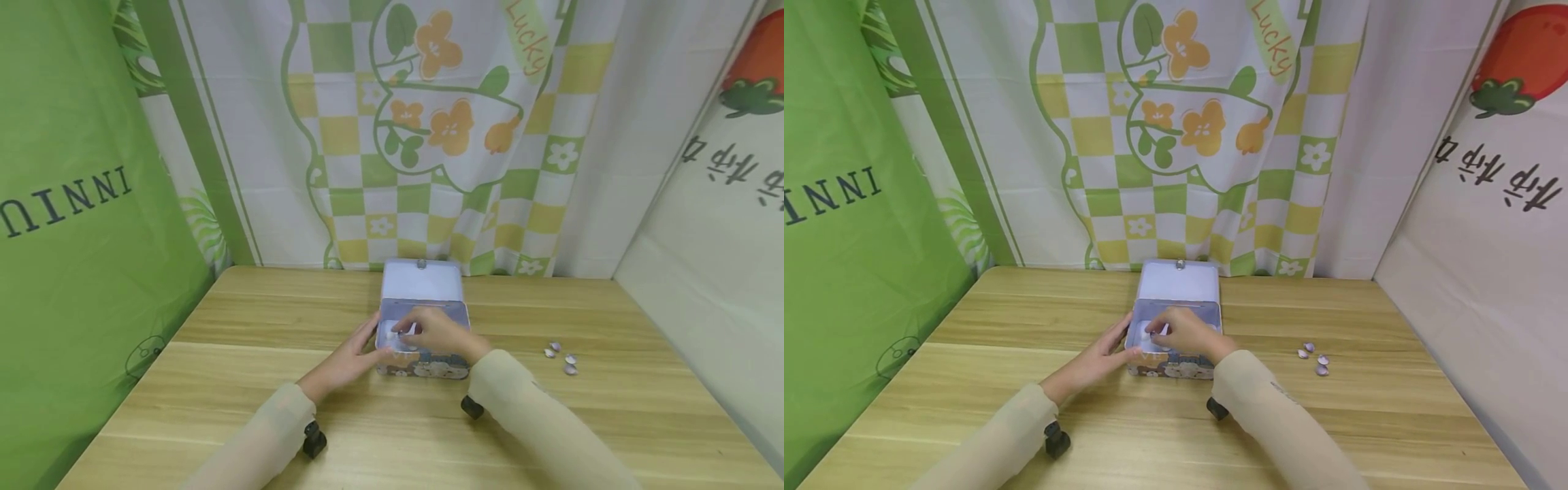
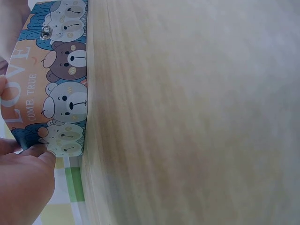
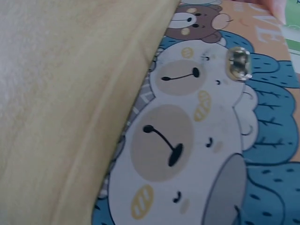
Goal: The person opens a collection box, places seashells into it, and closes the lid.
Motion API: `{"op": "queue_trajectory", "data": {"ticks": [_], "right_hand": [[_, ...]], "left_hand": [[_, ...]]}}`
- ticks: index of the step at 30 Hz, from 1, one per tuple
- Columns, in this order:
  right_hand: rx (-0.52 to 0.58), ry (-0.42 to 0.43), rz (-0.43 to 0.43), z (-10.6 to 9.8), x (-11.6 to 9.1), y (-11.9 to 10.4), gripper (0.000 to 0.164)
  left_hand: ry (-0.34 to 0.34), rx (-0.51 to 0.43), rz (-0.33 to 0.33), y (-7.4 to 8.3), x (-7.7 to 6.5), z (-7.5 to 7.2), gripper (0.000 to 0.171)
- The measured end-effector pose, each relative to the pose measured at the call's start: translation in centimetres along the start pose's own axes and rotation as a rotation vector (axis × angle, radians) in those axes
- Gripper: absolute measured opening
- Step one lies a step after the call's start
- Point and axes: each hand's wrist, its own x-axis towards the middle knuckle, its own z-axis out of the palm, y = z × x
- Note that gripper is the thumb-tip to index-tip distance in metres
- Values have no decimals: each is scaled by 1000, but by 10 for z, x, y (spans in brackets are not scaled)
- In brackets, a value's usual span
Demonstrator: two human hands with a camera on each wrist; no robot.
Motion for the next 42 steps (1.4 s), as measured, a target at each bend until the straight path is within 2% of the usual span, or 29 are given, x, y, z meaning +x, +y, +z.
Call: {"op": "queue_trajectory", "data": {"ticks": [4, 12, 21, 29, 42], "right_hand": [[11, -14, 13, 3, 2, 2, 23], [7, -5, 39, 7, 4, 6, 25], [25, 9, 64, 1, 0, 1, 25], [-14, 62, 17, -7, -7, 5, 22], [-28, 121, -51, -31, -33, 6, 23]], "left_hand": [[11, -1, 11, 2, -1, 0, 84], [16, 15, 25, 1, -1, 0, 85], [14, 14, 20, 0, 0, 0, 88], [22, 34, 15, 0, 1, 1, 88], [22, 25, 24, 3, 1, 1, 87]]}}
